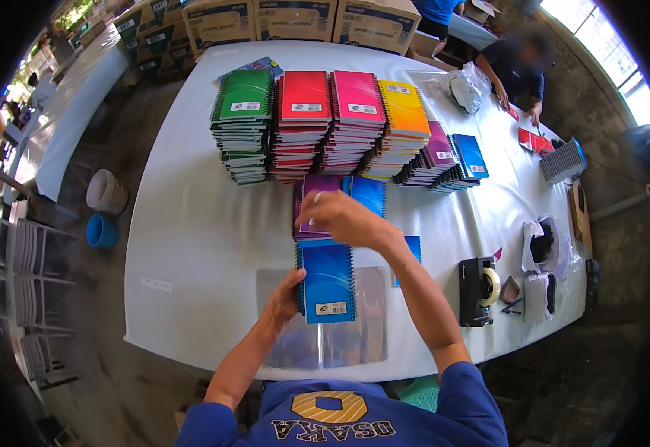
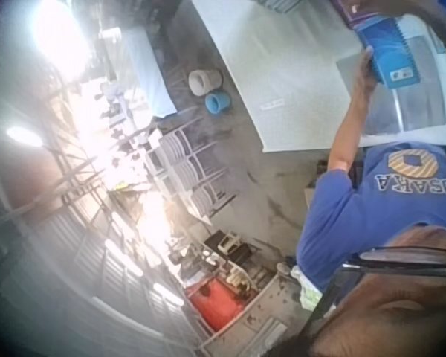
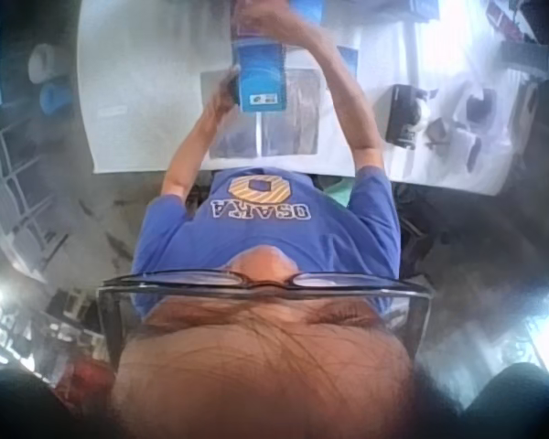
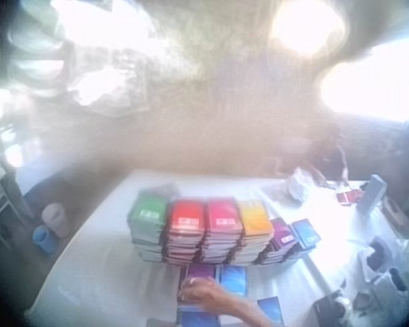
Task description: The person stacks several notebooks, places them into a plastic sleeve, and uses a tape dispenser to seal the package.
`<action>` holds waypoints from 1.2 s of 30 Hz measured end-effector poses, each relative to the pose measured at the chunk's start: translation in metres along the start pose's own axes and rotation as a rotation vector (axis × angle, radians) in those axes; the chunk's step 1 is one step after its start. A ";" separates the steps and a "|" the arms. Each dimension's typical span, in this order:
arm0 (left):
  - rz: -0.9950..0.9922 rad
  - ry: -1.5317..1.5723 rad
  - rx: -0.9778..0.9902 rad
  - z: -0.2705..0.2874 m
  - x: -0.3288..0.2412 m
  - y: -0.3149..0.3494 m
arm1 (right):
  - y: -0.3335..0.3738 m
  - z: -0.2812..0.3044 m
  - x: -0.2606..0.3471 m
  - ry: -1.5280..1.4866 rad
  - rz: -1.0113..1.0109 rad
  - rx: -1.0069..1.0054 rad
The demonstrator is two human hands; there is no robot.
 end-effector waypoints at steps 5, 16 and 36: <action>-0.016 -0.021 -0.104 0.028 -0.006 0.016 | 0.038 0.004 -0.073 0.173 -0.269 -0.407; -0.151 0.002 -0.195 0.072 -0.038 0.031 | 0.050 -0.077 -0.053 0.762 -0.081 -0.194; -0.117 -0.076 -0.162 0.063 -0.006 0.051 | 0.295 -0.015 -0.158 0.805 -1.293 -0.733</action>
Point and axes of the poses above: each hand's wrist, its own y-axis away from the middle knuckle, its own z-axis out of the back of the hand, x = y × z, the point moved 8 cm from there along -y, towards the middle knuckle, and after that the axes turned 3 degrees about -x, right-handed, at the moved point
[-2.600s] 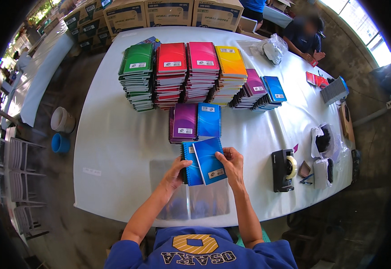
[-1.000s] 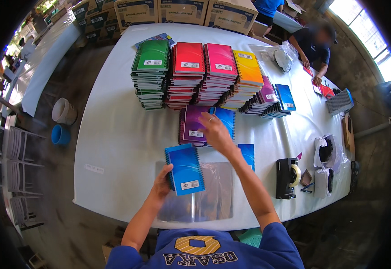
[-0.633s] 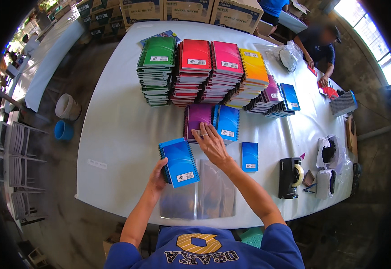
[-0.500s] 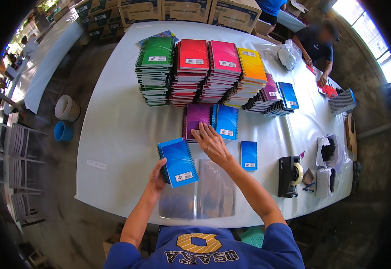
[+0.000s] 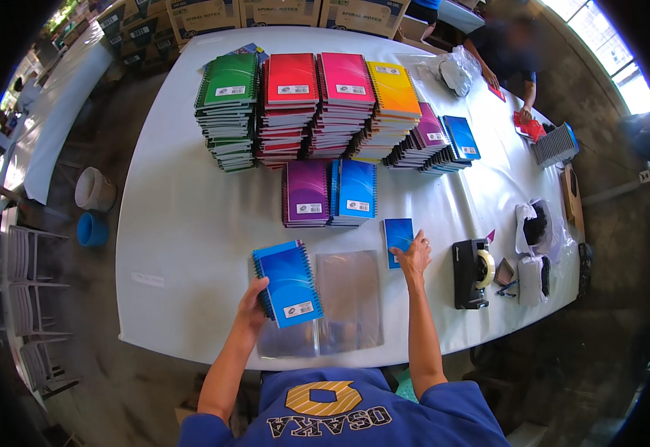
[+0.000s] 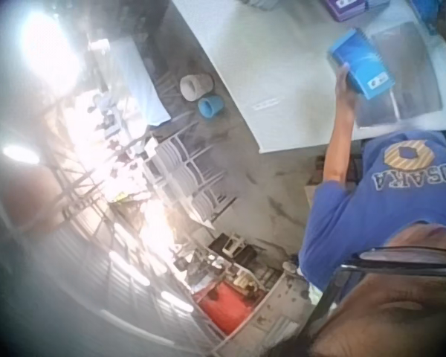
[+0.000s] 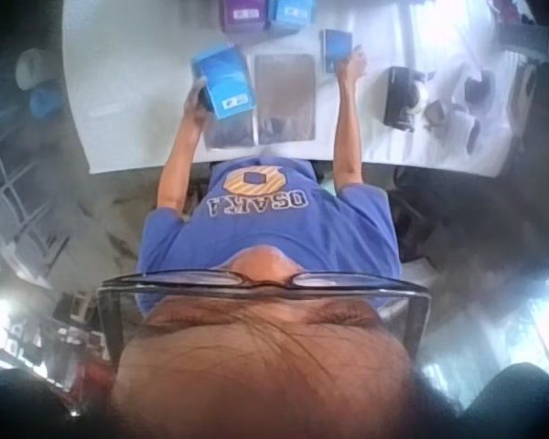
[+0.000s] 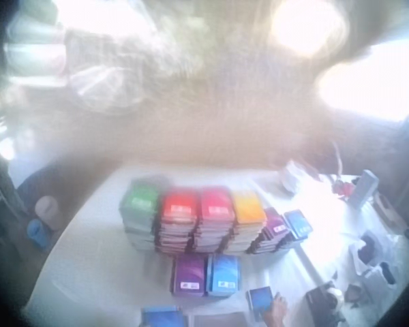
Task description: The person stacks several notebooks, places them into a plastic sleeve, and uses a tape dispenser to seal the package.
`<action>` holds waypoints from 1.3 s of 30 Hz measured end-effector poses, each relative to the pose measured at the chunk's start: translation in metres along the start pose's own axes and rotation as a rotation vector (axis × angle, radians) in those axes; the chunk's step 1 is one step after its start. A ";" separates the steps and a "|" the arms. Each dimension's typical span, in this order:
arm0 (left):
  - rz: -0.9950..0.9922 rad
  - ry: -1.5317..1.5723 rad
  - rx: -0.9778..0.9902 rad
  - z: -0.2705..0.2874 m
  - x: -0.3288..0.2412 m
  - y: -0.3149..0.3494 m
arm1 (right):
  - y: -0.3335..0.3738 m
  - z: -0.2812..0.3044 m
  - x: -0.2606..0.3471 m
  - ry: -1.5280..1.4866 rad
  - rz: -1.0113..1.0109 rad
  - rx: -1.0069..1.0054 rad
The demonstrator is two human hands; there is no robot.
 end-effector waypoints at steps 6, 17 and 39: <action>0.198 -0.079 0.100 -0.039 0.037 -0.022 | -0.030 0.007 -0.009 -0.498 0.239 0.337; 0.242 -0.091 0.380 -0.108 0.059 -0.015 | 0.088 0.160 0.206 -0.320 1.369 0.667; -0.355 -0.655 0.271 -0.086 0.038 -0.029 | 0.158 -0.021 0.092 -1.458 0.227 0.778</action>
Point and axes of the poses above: each hand's wrist, its own y-axis away from the middle knuckle, its own z-axis out of the back of the hand, x = y × z, the point moved 8 cm from there along -y, towards the middle knuckle, and after that the axes turned 3 degrees about -x, right-handed, at the moved point
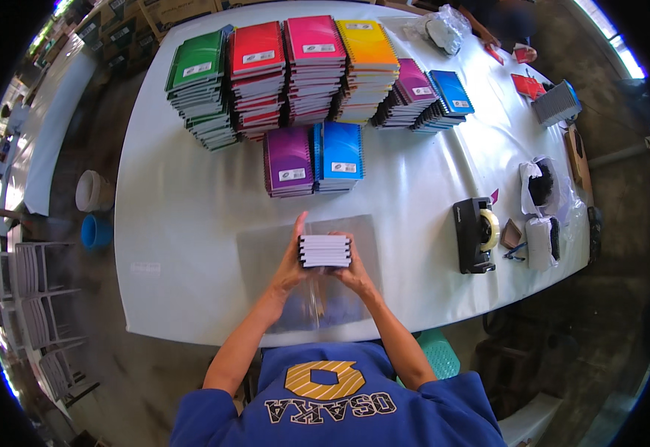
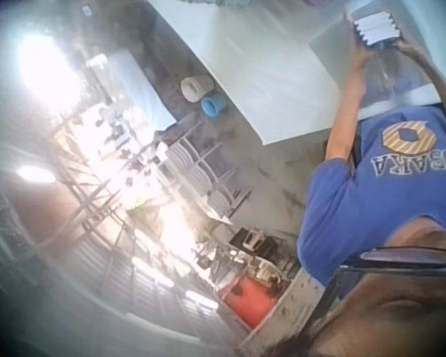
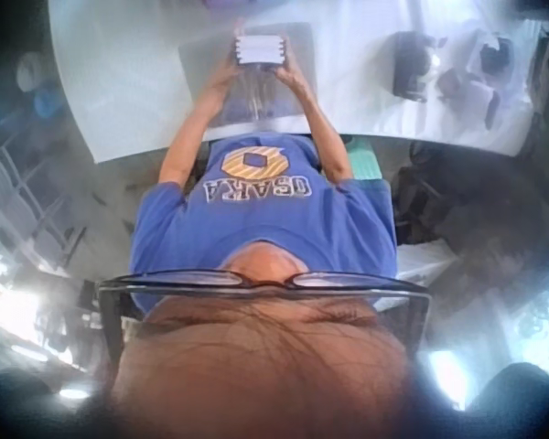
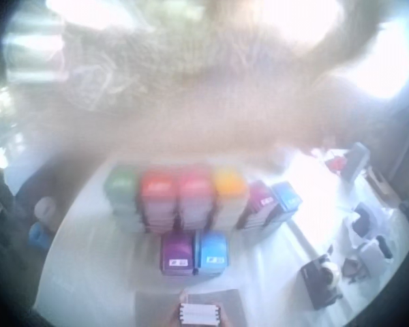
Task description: The person stacks several notebooks, places them into a plastic sleeve, and uses a tape dispenser to seal the package.
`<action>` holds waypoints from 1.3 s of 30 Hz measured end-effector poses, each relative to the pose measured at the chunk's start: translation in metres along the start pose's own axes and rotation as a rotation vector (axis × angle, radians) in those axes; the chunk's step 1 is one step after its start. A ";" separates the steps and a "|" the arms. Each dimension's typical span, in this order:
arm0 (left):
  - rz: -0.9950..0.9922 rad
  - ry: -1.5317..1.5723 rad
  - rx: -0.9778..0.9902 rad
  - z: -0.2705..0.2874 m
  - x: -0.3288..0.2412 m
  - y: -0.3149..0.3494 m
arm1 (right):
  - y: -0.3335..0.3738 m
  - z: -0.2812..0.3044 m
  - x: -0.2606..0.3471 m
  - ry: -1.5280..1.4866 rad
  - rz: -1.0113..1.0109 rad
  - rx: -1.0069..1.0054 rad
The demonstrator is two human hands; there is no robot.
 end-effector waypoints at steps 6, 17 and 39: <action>0.047 -0.183 0.254 0.020 -0.008 -0.003 | 0.000 -0.004 0.001 -0.022 0.014 0.034; 0.223 -0.137 0.195 0.004 -0.058 -0.043 | 0.000 -0.004 0.007 -0.040 0.041 0.035; 0.086 -0.367 0.361 -0.004 -0.061 -0.033 | -0.002 -0.004 0.016 0.051 0.135 0.034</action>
Point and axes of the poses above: each hand's wrist, its own y-axis away from the middle knuckle, its own z-axis out of the back of the hand, x = y × z, the point moved 8 cm from there along -y, towards the middle knuckle, and after that the axes turned 3 degrees about -x, right-handed, at the moved point
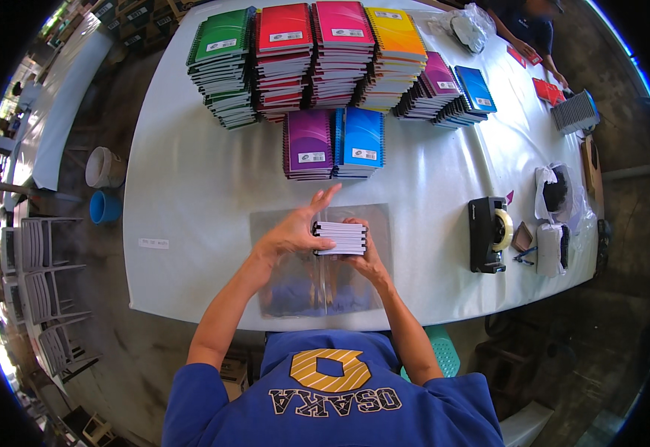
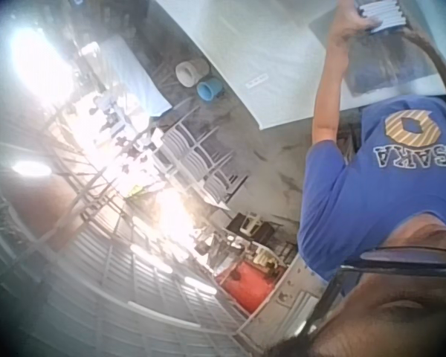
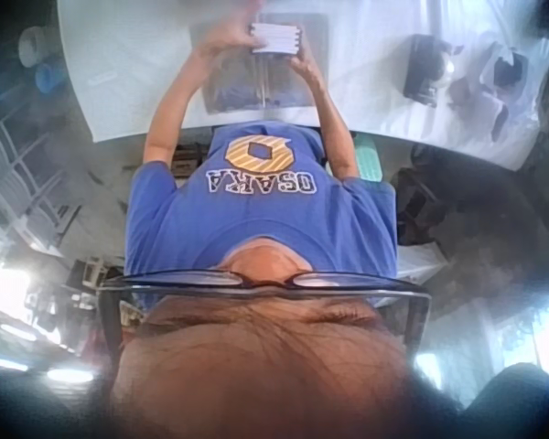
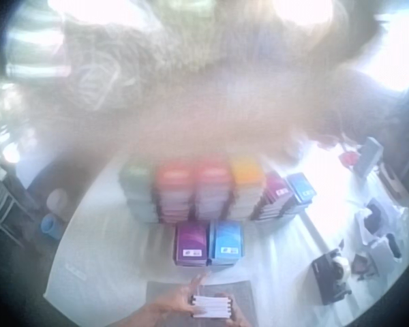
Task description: The person stacks several notebooks, places them into a plastic sleeve, and uses a tape dispenser to seal the package.
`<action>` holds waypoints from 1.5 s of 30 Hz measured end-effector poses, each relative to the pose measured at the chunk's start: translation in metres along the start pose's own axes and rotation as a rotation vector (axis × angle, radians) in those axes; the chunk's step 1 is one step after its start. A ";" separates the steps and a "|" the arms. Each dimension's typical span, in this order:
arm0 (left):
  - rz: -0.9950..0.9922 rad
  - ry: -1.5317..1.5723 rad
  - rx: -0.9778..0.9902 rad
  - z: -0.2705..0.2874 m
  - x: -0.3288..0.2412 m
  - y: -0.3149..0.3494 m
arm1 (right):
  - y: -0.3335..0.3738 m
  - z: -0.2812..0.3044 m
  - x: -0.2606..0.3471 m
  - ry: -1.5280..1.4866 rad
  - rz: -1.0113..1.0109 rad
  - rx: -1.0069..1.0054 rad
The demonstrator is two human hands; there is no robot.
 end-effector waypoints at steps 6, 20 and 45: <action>0.116 0.251 -0.048 0.002 0.033 0.015 | -0.004 -0.008 0.013 -0.326 -0.316 -0.117; -0.012 -0.373 -0.954 0.075 0.002 0.014 | -0.023 0.032 0.050 1.053 -0.156 -0.266; 0.030 0.460 -0.804 -0.009 0.092 0.080 | -0.164 0.022 0.085 0.403 -0.255 -0.348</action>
Point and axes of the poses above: each hand's wrist, its own y-axis away from the middle knuckle, its own z-axis out of the back of the hand, x = y × z, the point moved 8 cm from there along -y, towards the middle knuckle, and after that the axes turned 3 degrees about -x, right-handed, at the moved point
